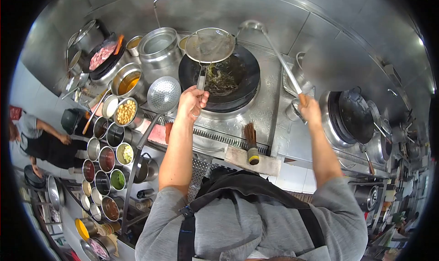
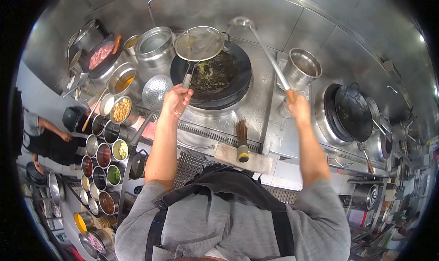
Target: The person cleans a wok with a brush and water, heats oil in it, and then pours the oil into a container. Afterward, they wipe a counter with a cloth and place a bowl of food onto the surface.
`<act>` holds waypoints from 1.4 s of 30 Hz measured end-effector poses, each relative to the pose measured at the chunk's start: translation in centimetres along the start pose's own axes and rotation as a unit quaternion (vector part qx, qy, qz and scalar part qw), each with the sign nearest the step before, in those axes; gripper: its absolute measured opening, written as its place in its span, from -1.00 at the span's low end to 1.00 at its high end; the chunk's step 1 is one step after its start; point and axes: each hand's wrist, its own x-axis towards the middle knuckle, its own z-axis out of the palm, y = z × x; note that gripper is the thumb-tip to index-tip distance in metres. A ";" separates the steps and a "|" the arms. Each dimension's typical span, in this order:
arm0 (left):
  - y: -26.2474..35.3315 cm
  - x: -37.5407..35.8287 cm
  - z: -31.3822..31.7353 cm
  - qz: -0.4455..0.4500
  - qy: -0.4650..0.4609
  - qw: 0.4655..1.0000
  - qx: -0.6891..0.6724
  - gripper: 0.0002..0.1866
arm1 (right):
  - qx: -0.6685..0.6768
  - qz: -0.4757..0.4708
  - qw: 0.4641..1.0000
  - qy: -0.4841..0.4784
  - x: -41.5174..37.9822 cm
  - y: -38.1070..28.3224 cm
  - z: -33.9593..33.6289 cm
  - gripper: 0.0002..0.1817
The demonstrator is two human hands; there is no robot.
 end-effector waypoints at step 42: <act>-21.3 11.0 33.5 -0.091 -0.077 0.981 0.155 -0.32 | 0.217 0.232 0.907 -0.275 -25.0 15.0 0.6 -0.70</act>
